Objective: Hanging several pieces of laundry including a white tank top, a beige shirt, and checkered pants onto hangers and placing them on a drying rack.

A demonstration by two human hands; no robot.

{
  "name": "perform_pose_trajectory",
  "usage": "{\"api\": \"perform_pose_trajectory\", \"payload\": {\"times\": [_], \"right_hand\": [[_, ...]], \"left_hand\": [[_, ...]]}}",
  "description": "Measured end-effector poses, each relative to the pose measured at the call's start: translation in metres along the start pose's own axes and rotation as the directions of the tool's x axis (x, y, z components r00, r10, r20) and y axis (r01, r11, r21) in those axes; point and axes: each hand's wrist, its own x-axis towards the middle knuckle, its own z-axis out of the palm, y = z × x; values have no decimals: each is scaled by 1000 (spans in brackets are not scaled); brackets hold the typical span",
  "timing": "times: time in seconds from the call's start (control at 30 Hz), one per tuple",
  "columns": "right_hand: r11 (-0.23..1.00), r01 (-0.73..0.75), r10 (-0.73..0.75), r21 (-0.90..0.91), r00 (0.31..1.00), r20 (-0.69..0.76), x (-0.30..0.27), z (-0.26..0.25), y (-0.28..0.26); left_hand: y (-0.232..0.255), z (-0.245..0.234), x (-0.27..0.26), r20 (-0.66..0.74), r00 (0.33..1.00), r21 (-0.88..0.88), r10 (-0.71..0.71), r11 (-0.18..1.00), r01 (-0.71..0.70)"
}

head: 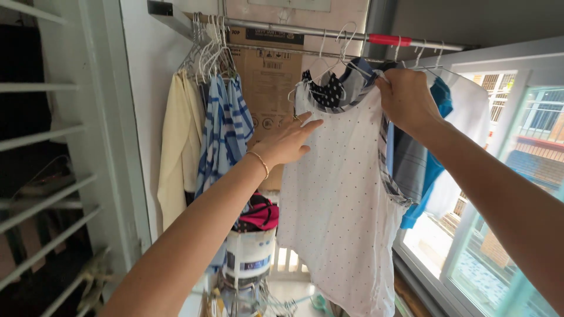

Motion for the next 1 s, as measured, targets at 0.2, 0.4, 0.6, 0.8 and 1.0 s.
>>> {"api": "perform_pose_trajectory", "payload": {"times": [0.2, 0.4, 0.6, 0.8, 1.0], "right_hand": [[998, -58, 58, -32, 998, -18, 52, 58, 15], [993, 48, -62, -105, 989, -131, 96, 110, 33], [994, 12, -27, -110, 991, -131, 126, 136, 34], [989, -38, 17, -146, 990, -139, 148, 166, 49], [986, 5, -35, -164, 982, -183, 162, 194, 54]], "left_hand": [[-50, 7, 44, -49, 999, -44, 14, 999, -16], [-96, 14, 85, -107, 992, 41, 63, 997, -59], [-122, 15, 103, -99, 995, 54, 27, 998, -22], [-139, 21, 111, -65, 998, 25, -7, 1000, 8], [-149, 36, 118, -76, 997, 41, 8, 999, -4]]}}
